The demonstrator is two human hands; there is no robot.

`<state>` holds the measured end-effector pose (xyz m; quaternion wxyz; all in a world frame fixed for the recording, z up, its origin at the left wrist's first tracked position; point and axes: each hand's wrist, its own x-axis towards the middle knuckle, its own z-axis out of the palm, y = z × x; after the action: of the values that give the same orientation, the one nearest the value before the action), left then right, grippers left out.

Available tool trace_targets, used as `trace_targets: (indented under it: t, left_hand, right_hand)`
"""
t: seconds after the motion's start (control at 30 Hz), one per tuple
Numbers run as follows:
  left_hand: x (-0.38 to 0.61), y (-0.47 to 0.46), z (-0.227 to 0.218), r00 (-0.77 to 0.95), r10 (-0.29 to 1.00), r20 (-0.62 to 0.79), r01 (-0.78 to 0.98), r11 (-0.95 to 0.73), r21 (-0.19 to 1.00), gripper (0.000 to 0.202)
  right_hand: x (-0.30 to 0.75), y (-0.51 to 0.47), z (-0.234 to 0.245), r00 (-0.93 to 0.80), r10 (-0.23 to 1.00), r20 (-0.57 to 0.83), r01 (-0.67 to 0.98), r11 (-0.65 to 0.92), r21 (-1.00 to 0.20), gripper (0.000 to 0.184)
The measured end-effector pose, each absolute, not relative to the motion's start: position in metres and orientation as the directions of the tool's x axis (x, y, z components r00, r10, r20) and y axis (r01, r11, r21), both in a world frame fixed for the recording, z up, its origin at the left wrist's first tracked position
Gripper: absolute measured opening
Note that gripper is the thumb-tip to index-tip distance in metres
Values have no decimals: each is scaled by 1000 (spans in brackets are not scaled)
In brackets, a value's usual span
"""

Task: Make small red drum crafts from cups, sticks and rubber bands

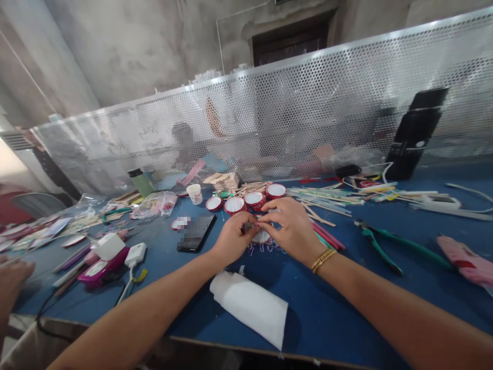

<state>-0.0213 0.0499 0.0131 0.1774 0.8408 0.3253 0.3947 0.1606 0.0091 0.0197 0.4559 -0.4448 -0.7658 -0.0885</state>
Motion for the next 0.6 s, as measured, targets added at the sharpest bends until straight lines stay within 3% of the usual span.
trace_targets:
  t: [0.17, 0.33, 0.47, 0.6]
  left_hand:
    - [-23, 46, 19, 420, 735, 532, 473, -678, 563, 7]
    - [-30, 56, 26, 289, 806, 516, 533, -583, 613, 8]
    - [-34, 68, 27, 226, 856, 466, 379, -517, 767, 13]
    - [-28, 65, 23, 253, 882, 397, 227, -453, 862, 13]
  right_hand:
    - [153, 5, 19, -146, 633, 760, 732, 586, -347, 6]
    - [139, -13, 27, -252, 679, 689, 485, 705, -518, 9]
    - [136, -21, 34, -356, 683, 638, 330, 731, -598, 12]
    - [143, -11, 28, -270, 742, 613, 342, 669, -660, 9]
